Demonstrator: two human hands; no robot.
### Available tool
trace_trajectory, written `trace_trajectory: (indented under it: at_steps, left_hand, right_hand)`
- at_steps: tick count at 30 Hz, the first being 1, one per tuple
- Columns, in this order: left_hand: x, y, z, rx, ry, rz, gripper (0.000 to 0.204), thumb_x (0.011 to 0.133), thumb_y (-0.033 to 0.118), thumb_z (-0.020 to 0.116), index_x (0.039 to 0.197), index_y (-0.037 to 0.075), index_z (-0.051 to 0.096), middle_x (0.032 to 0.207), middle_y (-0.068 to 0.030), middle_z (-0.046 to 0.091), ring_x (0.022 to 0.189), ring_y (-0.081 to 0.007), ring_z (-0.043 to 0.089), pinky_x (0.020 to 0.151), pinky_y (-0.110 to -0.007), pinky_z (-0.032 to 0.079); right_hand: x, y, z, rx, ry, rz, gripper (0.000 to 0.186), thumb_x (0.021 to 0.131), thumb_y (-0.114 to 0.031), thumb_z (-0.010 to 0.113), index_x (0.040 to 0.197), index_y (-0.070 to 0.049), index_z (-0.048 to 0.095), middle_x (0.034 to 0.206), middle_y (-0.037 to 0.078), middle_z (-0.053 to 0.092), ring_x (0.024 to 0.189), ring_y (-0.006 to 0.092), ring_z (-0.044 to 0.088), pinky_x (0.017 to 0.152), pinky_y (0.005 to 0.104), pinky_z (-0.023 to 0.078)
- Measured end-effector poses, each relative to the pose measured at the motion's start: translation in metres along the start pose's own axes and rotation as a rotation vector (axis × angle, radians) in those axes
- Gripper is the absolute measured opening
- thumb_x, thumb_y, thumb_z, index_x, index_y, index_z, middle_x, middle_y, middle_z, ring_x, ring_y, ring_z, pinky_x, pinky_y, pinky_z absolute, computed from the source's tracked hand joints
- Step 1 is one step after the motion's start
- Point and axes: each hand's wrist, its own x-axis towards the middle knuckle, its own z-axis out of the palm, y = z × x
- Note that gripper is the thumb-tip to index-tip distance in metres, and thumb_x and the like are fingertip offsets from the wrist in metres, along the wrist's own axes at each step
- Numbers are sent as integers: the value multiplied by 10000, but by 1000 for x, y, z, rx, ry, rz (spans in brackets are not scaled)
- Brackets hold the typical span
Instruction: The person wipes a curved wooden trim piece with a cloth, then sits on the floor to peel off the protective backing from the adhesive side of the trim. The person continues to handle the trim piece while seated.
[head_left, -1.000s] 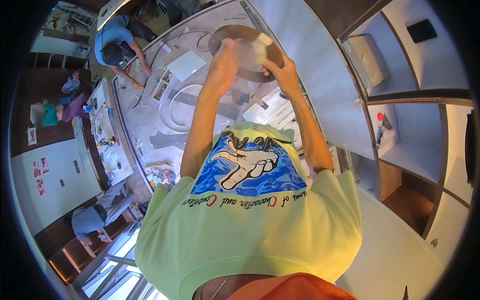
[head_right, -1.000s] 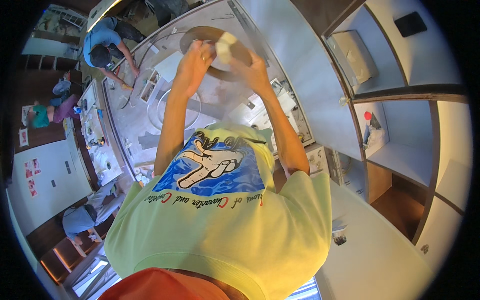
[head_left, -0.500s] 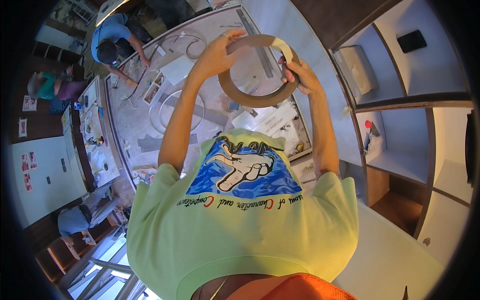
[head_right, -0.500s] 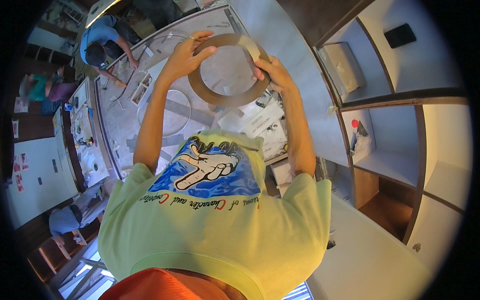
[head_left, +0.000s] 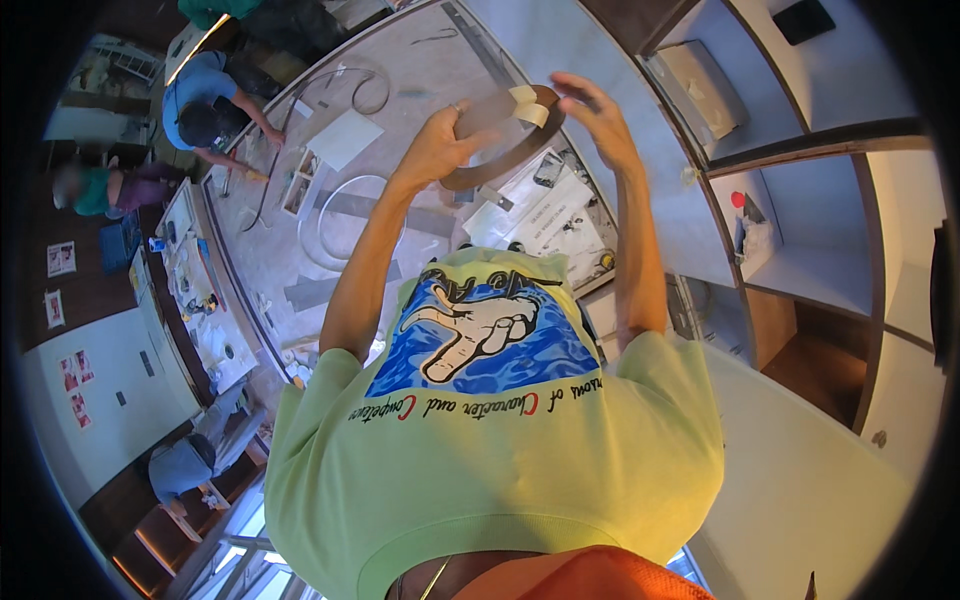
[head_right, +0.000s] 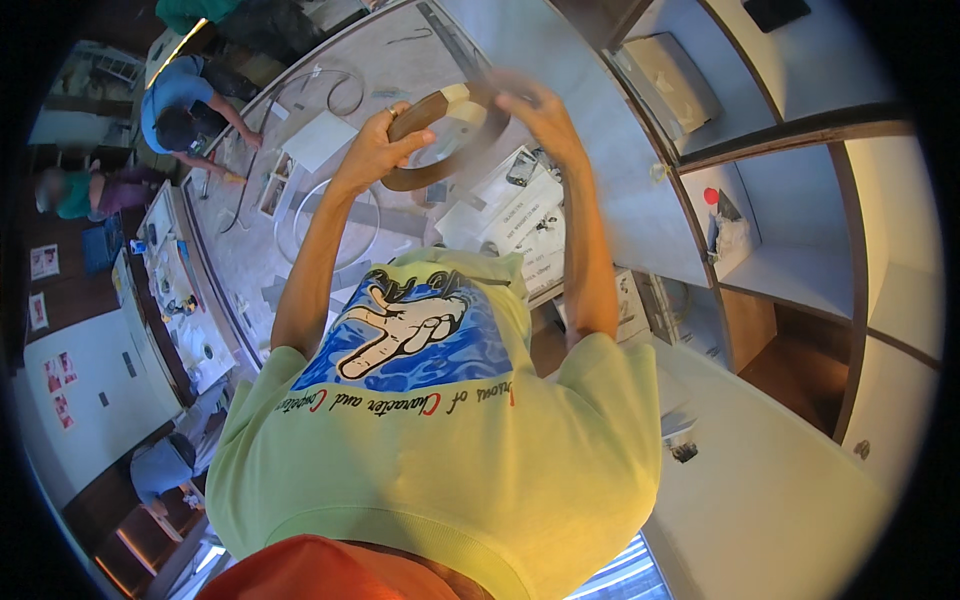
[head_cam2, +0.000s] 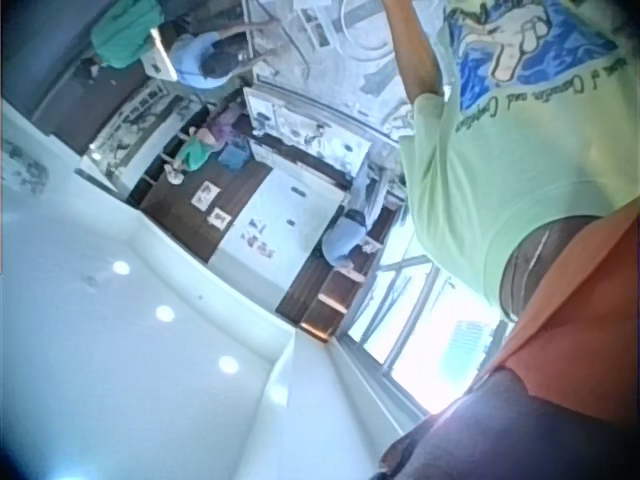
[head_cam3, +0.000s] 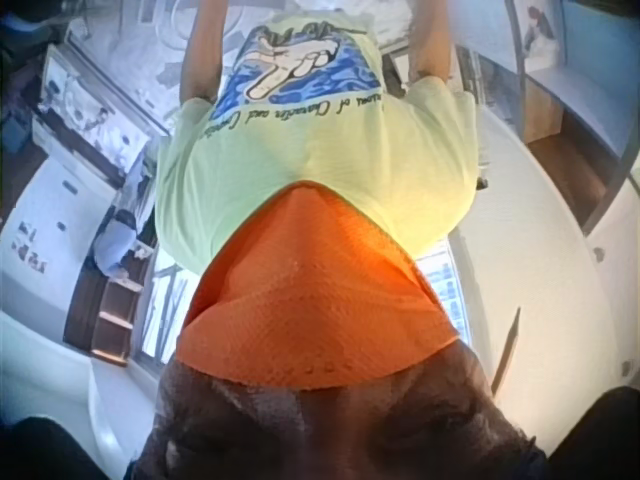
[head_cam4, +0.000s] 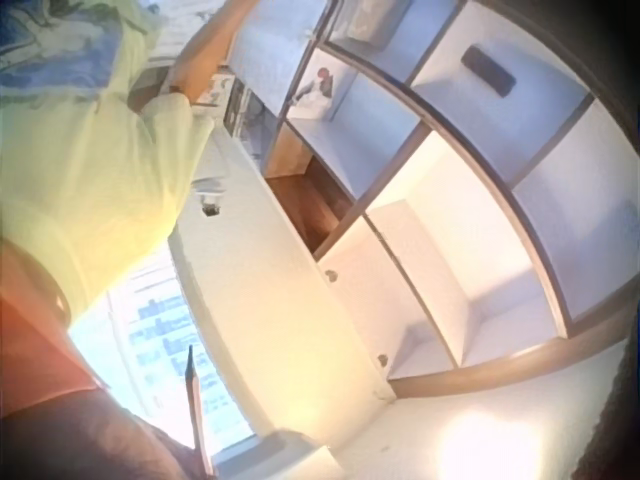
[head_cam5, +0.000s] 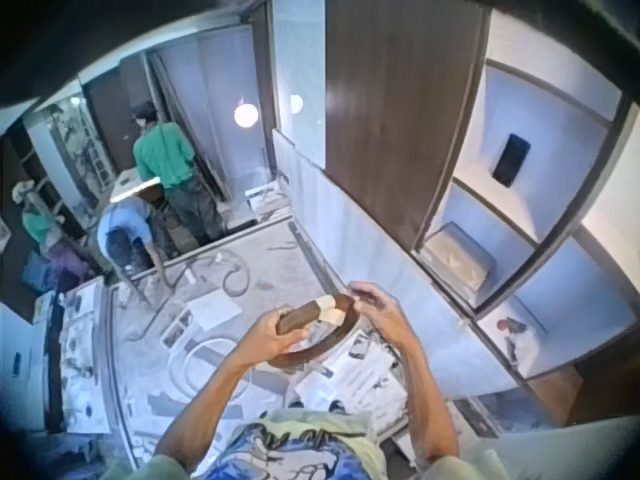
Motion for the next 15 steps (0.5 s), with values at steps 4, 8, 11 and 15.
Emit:
trace_trajectory:
  at_steps: [4, 8, 11, 15]
  left_hand:
    - [-10, -4, -2, 115, 117, -42, 379, 854, 283, 768, 1080, -5, 669, 948, -117, 705, 861, -201, 648, 790, -338, 504]
    - [-15, -2, -4, 117, 155, -15, 334, 841, 265, 780, 1019, 6, 668, 904, -80, 687, 821, -170, 621, 758, -318, 497]
    - [-21, 1, 0, 35, 198, -49, 311, 835, 236, 785, 1009, 8, 663, 846, -44, 654, 753, -127, 583, 695, -285, 478]
    - [-27, 3, 2, -59, 244, -64, 286, 840, 209, 781, 1010, 16, 658, 796, -14, 622, 664, -81, 535, 599, -251, 433]
  right_hand:
    - [-15, 19, 30, 82, 212, -107, 311, 975, -168, 647, 1254, -32, 652, 1208, 74, 666, 1154, 149, 578, 1030, 296, 426]
    - [-13, 29, 72, -24, 348, -206, 212, 935, -190, 693, 1085, -40, 707, 1012, 32, 690, 927, 94, 580, 852, 274, 459]
    - [-17, 27, 86, 56, 308, -124, 159, 939, -202, 705, 988, -51, 695, 940, -7, 649, 878, 73, 544, 819, 252, 438]
    - [-24, 24, 90, 264, 167, 42, 110, 963, -185, 684, 963, -76, 669, 951, -19, 635, 904, 63, 530, 867, 232, 404]
